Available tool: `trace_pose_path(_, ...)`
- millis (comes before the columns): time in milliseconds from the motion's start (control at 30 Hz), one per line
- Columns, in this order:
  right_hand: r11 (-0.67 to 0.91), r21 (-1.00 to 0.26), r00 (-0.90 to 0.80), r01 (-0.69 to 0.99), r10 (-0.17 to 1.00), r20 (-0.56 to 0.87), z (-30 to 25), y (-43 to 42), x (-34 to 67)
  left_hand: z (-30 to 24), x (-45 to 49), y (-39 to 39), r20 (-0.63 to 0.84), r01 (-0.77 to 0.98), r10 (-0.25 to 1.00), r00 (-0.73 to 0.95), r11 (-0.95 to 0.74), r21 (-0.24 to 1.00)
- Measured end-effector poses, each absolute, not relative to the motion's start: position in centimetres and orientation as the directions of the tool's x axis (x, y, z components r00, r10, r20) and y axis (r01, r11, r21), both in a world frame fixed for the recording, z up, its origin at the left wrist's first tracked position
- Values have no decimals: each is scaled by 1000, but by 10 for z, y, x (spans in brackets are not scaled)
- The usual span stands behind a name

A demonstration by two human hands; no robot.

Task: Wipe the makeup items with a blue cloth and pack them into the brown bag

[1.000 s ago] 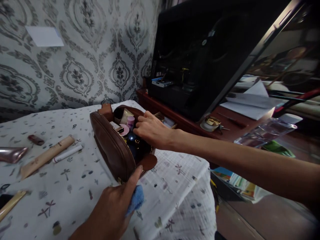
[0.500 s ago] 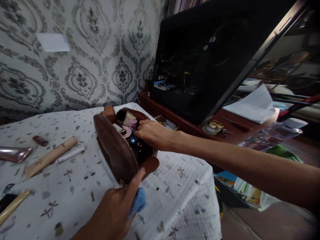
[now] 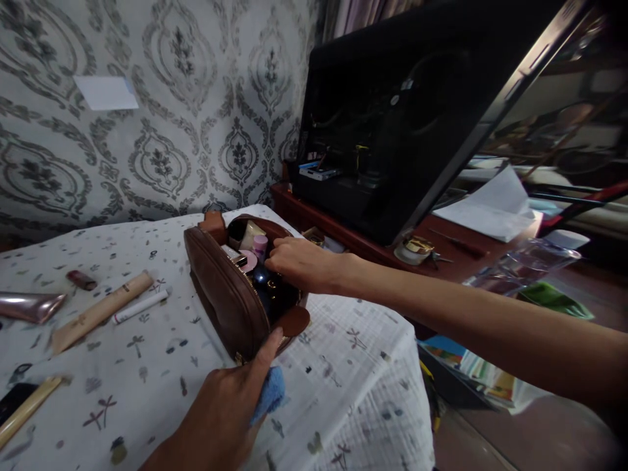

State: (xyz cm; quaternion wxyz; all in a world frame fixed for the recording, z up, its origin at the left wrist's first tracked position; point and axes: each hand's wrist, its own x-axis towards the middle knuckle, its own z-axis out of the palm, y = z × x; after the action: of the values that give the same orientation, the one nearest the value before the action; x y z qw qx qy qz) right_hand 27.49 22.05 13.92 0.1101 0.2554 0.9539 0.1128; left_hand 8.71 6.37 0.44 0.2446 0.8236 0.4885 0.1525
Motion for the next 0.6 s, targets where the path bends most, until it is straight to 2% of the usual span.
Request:
trace_pose_path(200, 825, 268, -791, 498, 559, -249, 148, 223, 269, 4, 85, 63, 14, 736, 882, 471, -402, 544)
trace_pose_path(400, 820, 267, -797, 507, 564, -218, 143, 227, 269, 9, 90, 64, 20, 725, 870, 492, -423, 543)
trace_pose_path(600, 834, 281, -827, 475, 532, -181, 137, 228, 273, 26, 98, 64, 12, 736, 844, 536, -474, 483)
